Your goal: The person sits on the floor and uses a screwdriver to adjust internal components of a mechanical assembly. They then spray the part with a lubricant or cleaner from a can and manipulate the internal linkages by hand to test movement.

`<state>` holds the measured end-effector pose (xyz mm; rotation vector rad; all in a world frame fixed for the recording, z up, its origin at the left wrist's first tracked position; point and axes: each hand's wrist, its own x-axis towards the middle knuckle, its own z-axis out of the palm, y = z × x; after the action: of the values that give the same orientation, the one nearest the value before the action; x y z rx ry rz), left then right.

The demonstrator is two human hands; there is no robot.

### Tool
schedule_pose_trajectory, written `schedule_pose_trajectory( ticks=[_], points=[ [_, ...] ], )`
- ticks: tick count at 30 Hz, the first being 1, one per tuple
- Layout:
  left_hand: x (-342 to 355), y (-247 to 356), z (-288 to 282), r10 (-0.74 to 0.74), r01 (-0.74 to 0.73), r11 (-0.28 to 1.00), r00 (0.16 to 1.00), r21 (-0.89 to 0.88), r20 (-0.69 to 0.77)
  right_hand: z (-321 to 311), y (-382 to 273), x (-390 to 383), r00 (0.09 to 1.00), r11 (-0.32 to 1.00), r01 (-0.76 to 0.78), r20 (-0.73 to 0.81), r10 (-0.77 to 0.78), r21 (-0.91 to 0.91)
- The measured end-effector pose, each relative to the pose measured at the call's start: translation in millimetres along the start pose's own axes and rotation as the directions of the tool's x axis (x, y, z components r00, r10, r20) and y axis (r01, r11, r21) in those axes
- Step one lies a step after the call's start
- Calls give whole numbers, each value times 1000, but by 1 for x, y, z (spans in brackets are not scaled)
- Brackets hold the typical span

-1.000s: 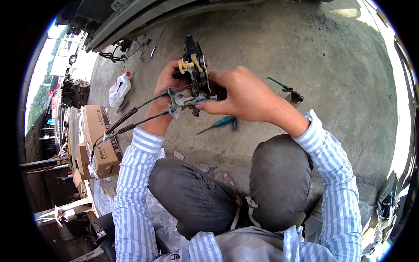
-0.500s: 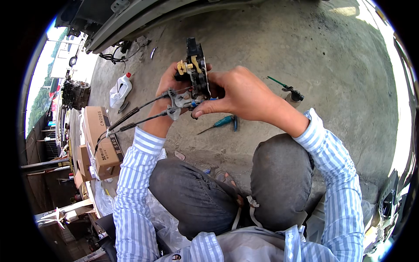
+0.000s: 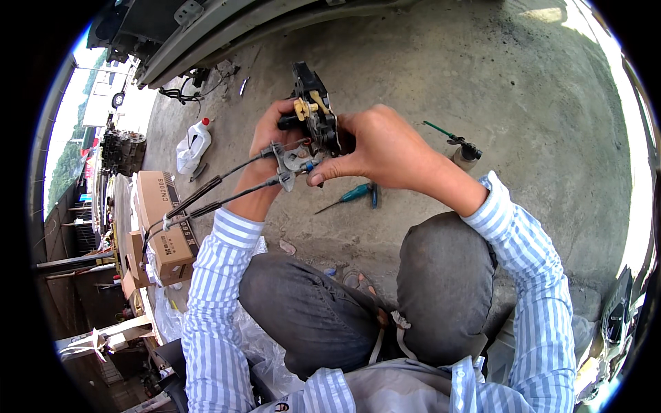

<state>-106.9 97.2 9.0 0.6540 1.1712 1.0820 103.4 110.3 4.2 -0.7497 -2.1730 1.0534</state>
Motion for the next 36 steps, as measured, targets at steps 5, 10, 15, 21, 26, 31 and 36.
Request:
schedule_pose_trajectory(
  ticks=[5, 10, 15, 21, 26, 31, 36],
  points=[
    [14, 1, -21, -25, 36, 996, 990, -76, 139, 2, 3, 0, 1000, 999, 3, -23, -2, 32],
    [11, 4, -21, -26, 32, 998, 994, -57, 102, 2, 4, 0, 995, 995, 94, -17, -93, 18],
    [4, 6, -8, -23, 25, 1000, 990, -15, 142, 1, 4, -2, 994, 994, 106, -15, -106, 36],
    [7, 8, -8, -154, 163, 985, 979, -51, 135, 2, 8, -1, 992, 993, 118, 41, -117, -30],
    [3, 8, -15, -113, 141, 985, 961, -97, 251, 8, 1, 0, 983, 980, 167, -56, -173, -104],
    [1, 7, -5, -40, 81, 984, 968, -157, 247, 10, 1, -2, 991, 973, 99, -66, -115, -206],
    [-4, 7, -1, -14, 81, 966, 965, -244, 263, 12, -4, -2, 989, 966, 99, -83, -121, -239]
  ],
)
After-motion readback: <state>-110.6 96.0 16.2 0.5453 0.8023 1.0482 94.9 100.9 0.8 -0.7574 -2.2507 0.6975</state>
